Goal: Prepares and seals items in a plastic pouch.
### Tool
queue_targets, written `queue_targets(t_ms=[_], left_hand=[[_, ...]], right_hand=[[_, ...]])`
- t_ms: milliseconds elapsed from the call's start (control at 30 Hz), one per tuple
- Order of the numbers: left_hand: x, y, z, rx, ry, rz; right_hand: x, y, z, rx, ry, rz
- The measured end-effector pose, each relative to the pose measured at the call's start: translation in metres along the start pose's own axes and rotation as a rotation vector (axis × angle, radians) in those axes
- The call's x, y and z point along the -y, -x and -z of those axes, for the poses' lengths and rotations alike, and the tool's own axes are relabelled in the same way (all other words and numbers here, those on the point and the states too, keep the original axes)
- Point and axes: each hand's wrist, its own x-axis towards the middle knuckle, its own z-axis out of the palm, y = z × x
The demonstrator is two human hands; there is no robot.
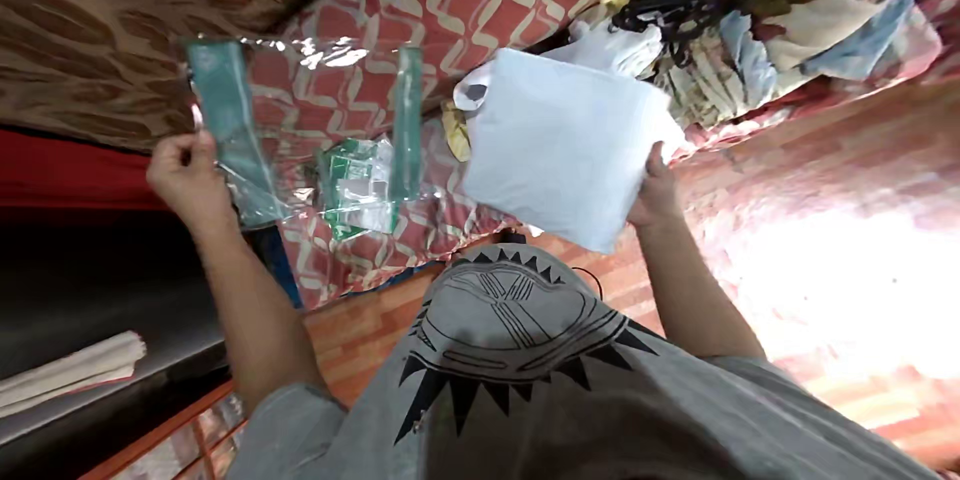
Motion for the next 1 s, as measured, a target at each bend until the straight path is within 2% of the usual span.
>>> queue_targets(t_ms=[67,133,233,300,400,500,600,667,767,800,867,933,1000], left_hand=[[0.011,0.005,0.006,0.058,-0.087,0.023],[0.017,0.015,-0.012,0.211,-0.109,0.034],[0.047,0.028,-0.072,0.432,-0.121,0.045],[0.075,0.038,-0.120,0.540,-0.108,0.125],[0.115,0.058,-0.178,0.569,-0.096,0.279],[0.144,0.080,-0.211,0.555,-0.208,0.377],[0.157,0.104,-0.224,0.548,-0.447,0.452],[0.161,0.113,-0.230,0.523,-0.491,0.577],[0.145,0.120,-0.242,0.415,-0.353,0.769],[0.131,0.124,-0.247,0.402,-0.298,0.762],[0.100,0.142,-0.268,0.427,-0.026,0.675],[0.050,0.165,-0.283,0.610,0.390,0.685],[-0.023,0.181,-0.269,0.835,0.646,0.831]], right_hand=[[0.014,0.001,0.024,-0.033,0.062,0.072],[0.023,0.003,0.033,-0.136,0.109,0.108],[0.027,0.001,0.032,-0.273,0.252,0.120],[0.028,-0.001,0.025,-0.344,0.359,0.092],[0.032,0.001,0.008,-0.417,0.577,0.044],[0.034,0.000,-0.010,-0.442,0.918,0.005],[0.036,-0.002,-0.031,-0.338,1.076,0.016],[0.037,-0.003,-0.051,-0.230,1.117,0.061],[0.038,-0.005,-0.085,-0.107,1.208,0.082],[0.038,-0.006,-0.098,-0.081,1.259,0.077],[0.030,-0.006,-0.126,-0.038,1.393,0.066],[0.007,0.003,-0.154,0.071,1.537,0.067],[-0.032,0.019,-0.170,0.329,1.610,0.106]])
